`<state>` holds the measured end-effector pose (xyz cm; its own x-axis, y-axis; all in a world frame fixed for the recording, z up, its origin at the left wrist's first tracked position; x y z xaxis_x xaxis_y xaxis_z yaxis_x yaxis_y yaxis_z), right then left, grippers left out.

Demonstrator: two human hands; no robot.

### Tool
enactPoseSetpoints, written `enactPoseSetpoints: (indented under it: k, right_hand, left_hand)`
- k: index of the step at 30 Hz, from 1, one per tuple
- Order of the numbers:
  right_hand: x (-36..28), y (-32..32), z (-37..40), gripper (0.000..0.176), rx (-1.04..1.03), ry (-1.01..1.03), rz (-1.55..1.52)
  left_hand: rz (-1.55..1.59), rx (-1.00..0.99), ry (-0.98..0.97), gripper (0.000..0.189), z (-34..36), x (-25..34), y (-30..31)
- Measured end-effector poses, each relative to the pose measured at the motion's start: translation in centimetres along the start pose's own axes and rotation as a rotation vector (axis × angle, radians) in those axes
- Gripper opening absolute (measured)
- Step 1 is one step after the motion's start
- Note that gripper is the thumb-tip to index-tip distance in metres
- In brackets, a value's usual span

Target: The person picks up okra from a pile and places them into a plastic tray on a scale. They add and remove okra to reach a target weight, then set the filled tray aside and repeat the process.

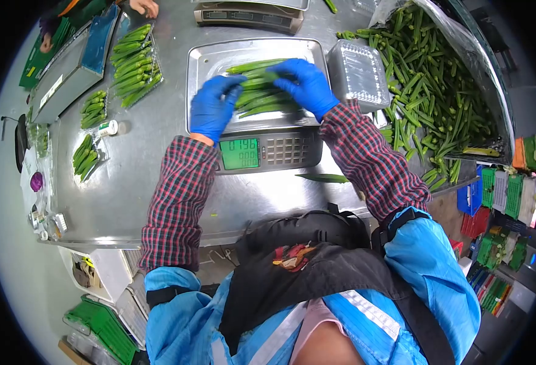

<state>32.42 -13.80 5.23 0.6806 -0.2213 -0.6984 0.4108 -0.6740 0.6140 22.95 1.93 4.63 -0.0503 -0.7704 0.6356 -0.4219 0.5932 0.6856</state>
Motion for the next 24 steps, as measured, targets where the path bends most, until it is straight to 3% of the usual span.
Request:
enactPoseSetpoints:
  k: [1, 2, 4, 7, 8, 11, 14, 16, 18, 20, 24]
  right_hand:
    - [1.1, 0.7, 0.0, 0.027, 0.066, -0.116, -0.151]
    - [1.8, 1.5, -0.1, 0.026, 0.151, -0.176, -0.348]
    - [1.6, 2.1, -0.5, 0.025, 0.177, -0.222, -0.454]
    - [-0.3, -0.6, -1.0, 0.025, -0.065, -0.104, -0.119]
    - [-0.1, -2.1, -1.0, 0.028, -0.108, 0.061, -0.008]
    - [-1.5, -1.7, -0.7, 0.027, -0.088, 0.132, 0.042]
    - [-2.8, 0.9, 1.0, 0.027, 0.019, 0.200, 0.155]
    - [-2.4, -0.9, 2.5, 0.025, -0.193, 0.250, 0.356]
    - [-1.9, -1.5, 2.9, 0.026, -0.187, 0.261, 0.341]
    - [-1.6, -1.7, 3.3, 0.026, -0.133, 0.194, 0.369]
    - [-2.0, -1.7, 3.4, 0.020, -0.093, 0.200, 0.390]
  left_hand:
    - [0.139, 0.072, 0.063, 0.014, 0.3, -1.0, 0.9]
    - [-0.018, 0.080, 0.023, 0.019, 0.7, -1.6, 1.4]
    - [0.006, -0.005, -0.082, 0.018, 1.2, -0.3, 1.2]
    - [-0.319, -0.048, -0.324, 0.017, 2.1, 3.0, -1.3]
    - [-0.320, -0.047, -0.326, 0.017, 2.3, 3.3, -1.9]
    - [-0.552, -0.073, -0.254, 0.018, 2.6, 2.6, -3.3]
    - [-0.484, -0.085, -0.240, 0.015, 3.0, 2.0, -3.0]
    - [-0.409, -0.049, -0.231, 0.015, 3.4, 1.9, -2.2]
    - [-0.339, -0.018, -0.229, 0.015, 3.5, 2.1, -1.3]
    - [-0.132, 0.036, -0.114, 0.015, 3.8, 1.4, 0.1]
    - [-0.015, 0.037, 0.019, 0.015, 4.3, 0.5, 2.1]
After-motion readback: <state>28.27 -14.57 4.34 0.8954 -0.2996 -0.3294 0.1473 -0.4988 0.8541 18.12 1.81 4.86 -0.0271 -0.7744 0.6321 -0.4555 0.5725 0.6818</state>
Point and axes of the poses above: each hand's wrist, its own z-axis away from the middle knuckle, its own y-axis out of the back of the hand, x = y × z, the point moved 8 cm from there along -z, towards the middle knuckle, and after that the axes turned 9 degrees about -z, right-handed, at the moved point
